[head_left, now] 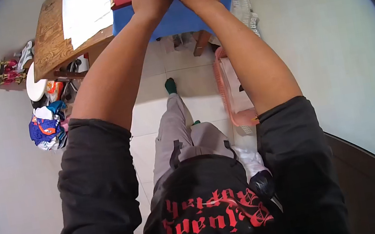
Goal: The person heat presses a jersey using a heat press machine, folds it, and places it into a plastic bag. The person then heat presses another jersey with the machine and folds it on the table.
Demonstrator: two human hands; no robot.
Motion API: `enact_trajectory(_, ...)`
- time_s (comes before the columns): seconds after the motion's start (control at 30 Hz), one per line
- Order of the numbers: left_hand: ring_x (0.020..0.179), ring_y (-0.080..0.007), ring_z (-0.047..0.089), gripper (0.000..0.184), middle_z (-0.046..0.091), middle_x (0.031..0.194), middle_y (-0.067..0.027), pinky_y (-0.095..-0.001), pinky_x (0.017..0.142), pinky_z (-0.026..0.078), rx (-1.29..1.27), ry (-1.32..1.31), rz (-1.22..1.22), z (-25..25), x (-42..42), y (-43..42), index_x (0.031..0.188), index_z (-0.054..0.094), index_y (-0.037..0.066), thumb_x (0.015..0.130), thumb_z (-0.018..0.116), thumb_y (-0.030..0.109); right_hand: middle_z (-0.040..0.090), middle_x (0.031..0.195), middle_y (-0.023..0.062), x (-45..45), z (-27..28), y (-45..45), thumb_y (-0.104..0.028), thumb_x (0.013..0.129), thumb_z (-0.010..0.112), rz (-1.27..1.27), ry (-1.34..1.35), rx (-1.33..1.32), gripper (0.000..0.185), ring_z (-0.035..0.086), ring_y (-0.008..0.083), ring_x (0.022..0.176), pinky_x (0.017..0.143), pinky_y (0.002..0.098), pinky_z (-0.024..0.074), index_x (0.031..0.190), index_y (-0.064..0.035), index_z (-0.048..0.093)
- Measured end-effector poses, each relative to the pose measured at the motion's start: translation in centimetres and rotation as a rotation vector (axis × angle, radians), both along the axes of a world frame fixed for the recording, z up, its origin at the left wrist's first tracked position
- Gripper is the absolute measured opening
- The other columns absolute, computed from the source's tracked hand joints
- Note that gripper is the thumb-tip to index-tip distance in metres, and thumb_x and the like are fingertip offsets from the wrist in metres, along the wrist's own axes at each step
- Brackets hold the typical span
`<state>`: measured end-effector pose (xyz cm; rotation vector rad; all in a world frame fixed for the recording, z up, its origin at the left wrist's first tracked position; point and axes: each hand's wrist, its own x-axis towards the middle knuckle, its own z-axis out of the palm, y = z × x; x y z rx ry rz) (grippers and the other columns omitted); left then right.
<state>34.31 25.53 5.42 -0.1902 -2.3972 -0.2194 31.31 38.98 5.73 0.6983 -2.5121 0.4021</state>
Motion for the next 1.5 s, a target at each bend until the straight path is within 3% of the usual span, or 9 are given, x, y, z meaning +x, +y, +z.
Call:
enact_trajectory(0.1,0.136,-0.0412,0.054,0.04,0.073,0.117,-0.0152,-0.0433,0.098,0.057,0.032,0.161,-0.005,0.1,0.4,0.3,0.119,0.07,0.012,0.081,0.078,0.019,0.075,0.097,0.0155,-0.4,-0.6,0.0,-0.015,0.081,0.074,0.043,0.382,-0.158,0.018,0.063,0.0397,0.126,0.092,0.0466,0.06,0.096,-0.0055,0.078)
enact_trajectory(0.23,0.112,-0.0396,0.069,0.061,0.073,0.117,-0.0226,-0.0449,0.093,0.057,0.44,0.23,0.055,0.2,3.2,1.9,0.139,0.062,0.008,0.079,0.071,0.014,0.057,0.125,0.0247,1.8,-1.4,0.8,-0.003,0.067,0.077,-0.135,0.331,-0.514,0.09,0.069,0.0396,0.095,0.086,0.0487,0.0579,0.15,-0.0106,0.042)
enact_trajectory(0.33,0.1,-0.0282,0.071,0.062,0.073,0.113,-0.017,-0.0395,0.092,0.057,0.958,-0.095,0.035,-0.4,4.9,1.7,0.142,0.058,0.001,0.081,0.067,0.003,0.059,0.135,0.0209,2.3,-4.5,1.0,0.001,0.076,0.077,0.133,-0.616,-1.483,0.092,0.072,0.0322,0.101,0.082,0.0414,0.0627,0.157,-0.0061,0.035)
enact_trajectory(0.4,0.093,-0.0192,0.07,0.053,0.074,0.108,-0.0109,-0.0339,0.088,0.056,1.238,-0.246,-0.061,-0.8,5.8,2.0,0.135,0.061,-0.002,0.083,0.067,0.0,0.072,0.108,0.0084,3.1,-4.0,1.3,-0.003,0.086,0.075,0.195,-0.868,-1.52,0.058,0.073,0.0193,0.092,0.081,0.0306,0.0595,0.141,-0.005,0.053)
enact_trajectory(0.57,0.085,-0.0115,0.066,0.031,0.074,0.098,-0.0063,-0.0299,0.075,0.053,1.628,-0.508,-0.187,-2.8,6.7,2.1,0.118,0.07,-0.001,0.088,0.065,0.001,0.073,0.095,0.0053,2.7,-5.2,1.7,-0.017,0.096,0.072,0.094,-1.146,-1.291,0.022,0.073,0.0174,0.088,0.064,0.0316,0.0581,0.115,-0.0053,0.07)
enact_trajectory(0.9,0.068,-0.0224,0.065,0.021,0.067,0.075,-0.0147,-0.0392,0.067,0.05,1.12,-0.808,-0.104,-4.3,3.5,-2.3,0.101,0.07,-0.001,0.096,0.065,0.018,0.066,0.081,0.0002,7.0,2.6,2.7,-0.034,0.108,0.061,0.03,-1.243,-1.153,0.035,0.059,0.006,0.066,0.06,0.028,0.0499,0.097,-0.001,0.066)
enact_trajectory(1.07,0.078,-0.0171,0.068,0.032,0.073,0.091,-0.0072,-0.0348,0.073,0.053,1.19,-0.704,-0.418,-4.2,1.2,-2.7,0.124,0.071,0.004,0.094,0.067,0.013,0.066,0.067,0.0148,5.1,6.6,2.9,-0.026,0.093,0.079,-0.208,-0.866,-0.649,0.028,0.063,0.0234,0.058,0.06,0.0372,0.049,0.094,0.0006,0.071)
enact_trajectory(1.27,0.066,-0.0049,0.054,0.056,0.07,0.098,0.0013,-0.0223,0.057,0.041,1.635,-1.237,-0.477,-1.2,-1.3,-6.1,0.143,0.062,0.01,0.088,0.064,0.001,0.072,0.079,0.0183,2.2,7.6,1.4,-0.031,0.088,0.081,-0.237,-0.649,-0.392,0.033,0.071,0.0408,0.072,0.065,0.0479,0.0531,0.101,-0.0051,0.066)
enact_trajectory(1.5,0.117,-0.0178,0.068,0.068,0.069,0.129,-0.0104,-0.0334,0.102,0.053,2.044,-1.271,-0.758,-2.3,-4.2,-8.7,0.155,0.045,0.0,0.09,0.067,0.003,0.071,0.078,0.0152,-1.7,9.6,0.5,-0.021,0.093,0.071,0.008,-0.742,-0.016,0.031,0.069,0.0386,0.072,0.067,0.0494,0.0524,0.122,-0.0138,0.063)
